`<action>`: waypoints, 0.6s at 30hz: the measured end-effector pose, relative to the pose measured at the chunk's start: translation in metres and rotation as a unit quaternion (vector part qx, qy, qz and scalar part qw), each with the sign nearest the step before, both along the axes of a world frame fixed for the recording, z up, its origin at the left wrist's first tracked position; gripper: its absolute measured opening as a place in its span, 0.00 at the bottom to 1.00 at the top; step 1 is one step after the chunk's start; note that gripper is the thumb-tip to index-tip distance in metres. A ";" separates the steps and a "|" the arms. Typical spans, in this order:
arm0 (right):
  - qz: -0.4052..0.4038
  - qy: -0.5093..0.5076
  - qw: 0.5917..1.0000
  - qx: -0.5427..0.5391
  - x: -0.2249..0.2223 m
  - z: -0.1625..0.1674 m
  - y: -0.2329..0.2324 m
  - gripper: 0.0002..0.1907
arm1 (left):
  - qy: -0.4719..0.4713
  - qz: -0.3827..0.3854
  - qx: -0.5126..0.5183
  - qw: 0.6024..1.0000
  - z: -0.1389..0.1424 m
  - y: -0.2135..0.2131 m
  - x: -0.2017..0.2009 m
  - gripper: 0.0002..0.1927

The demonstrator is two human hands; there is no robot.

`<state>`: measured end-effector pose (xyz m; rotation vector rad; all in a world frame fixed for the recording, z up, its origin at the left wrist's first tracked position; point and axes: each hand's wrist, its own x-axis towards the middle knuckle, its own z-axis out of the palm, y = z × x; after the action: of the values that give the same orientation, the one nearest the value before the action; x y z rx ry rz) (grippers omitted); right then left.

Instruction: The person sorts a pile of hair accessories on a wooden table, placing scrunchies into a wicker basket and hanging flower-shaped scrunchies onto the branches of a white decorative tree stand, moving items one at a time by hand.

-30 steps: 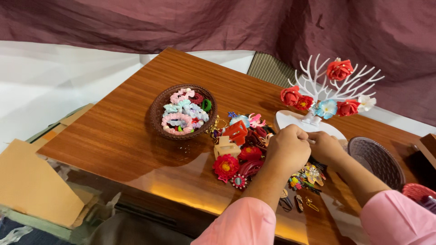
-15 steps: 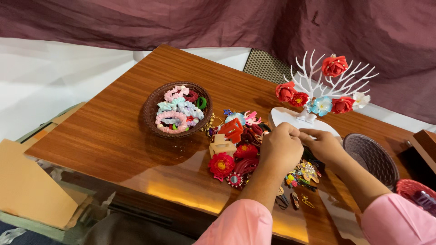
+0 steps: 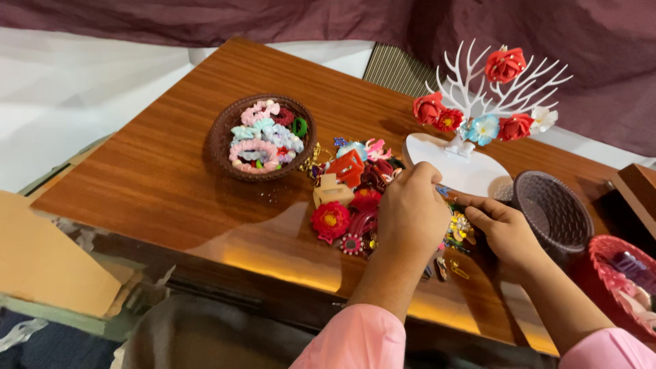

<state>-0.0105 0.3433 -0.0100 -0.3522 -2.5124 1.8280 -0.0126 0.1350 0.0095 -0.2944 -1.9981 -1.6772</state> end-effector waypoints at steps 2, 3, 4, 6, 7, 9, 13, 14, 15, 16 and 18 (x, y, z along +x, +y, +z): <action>-0.017 0.010 1.000 -0.006 0.012 -0.003 -0.001 0.16 | -0.008 -0.012 -0.023 1.000 -0.004 0.000 0.010 0.08; -0.029 0.010 1.000 -0.007 0.017 -0.005 -0.001 0.16 | -0.011 -0.019 -0.035 0.999 -0.007 0.001 0.014 0.09; -0.042 0.012 0.999 -0.007 0.021 -0.006 0.001 0.16 | -0.006 -0.021 -0.060 0.998 -0.010 0.001 0.019 0.08; -0.025 0.042 0.998 0.032 0.028 -0.010 0.002 0.16 | 0.007 -0.025 -0.110 0.994 -0.018 -0.001 0.030 0.06; -0.015 0.058 0.997 0.051 0.031 -0.012 0.002 0.17 | 0.048 -0.007 -0.109 0.993 -0.020 -0.001 0.033 0.06; -0.012 0.069 0.997 0.018 0.038 -0.015 0.001 0.17 | 0.128 0.030 -0.107 0.985 -0.025 -0.002 0.039 0.06; -0.032 0.072 0.997 -0.007 0.052 -0.014 -0.003 0.16 | 0.170 0.037 -0.106 0.979 -0.030 -0.005 0.048 0.07; -0.043 0.099 0.994 -0.006 0.055 -0.014 -0.004 0.16 | 0.177 0.033 -0.097 0.979 -0.030 -0.007 0.050 0.08; -0.053 0.125 0.991 -0.006 0.058 -0.014 -0.007 0.16 | 0.184 0.029 -0.088 0.978 -0.031 -0.009 0.052 0.09; -0.063 0.151 0.987 -0.006 0.061 -0.015 -0.009 0.15 | 0.184 0.030 -0.085 0.979 -0.031 -0.012 0.054 0.09; -0.105 0.150 0.983 0.029 0.068 -0.017 -0.013 0.14 | 0.182 0.032 -0.079 0.980 -0.031 -0.017 0.059 0.10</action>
<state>0.0570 0.3299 -0.0274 -0.2996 -2.2274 1.5919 0.0461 0.1176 -0.0219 -0.5447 -1.8414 -1.3164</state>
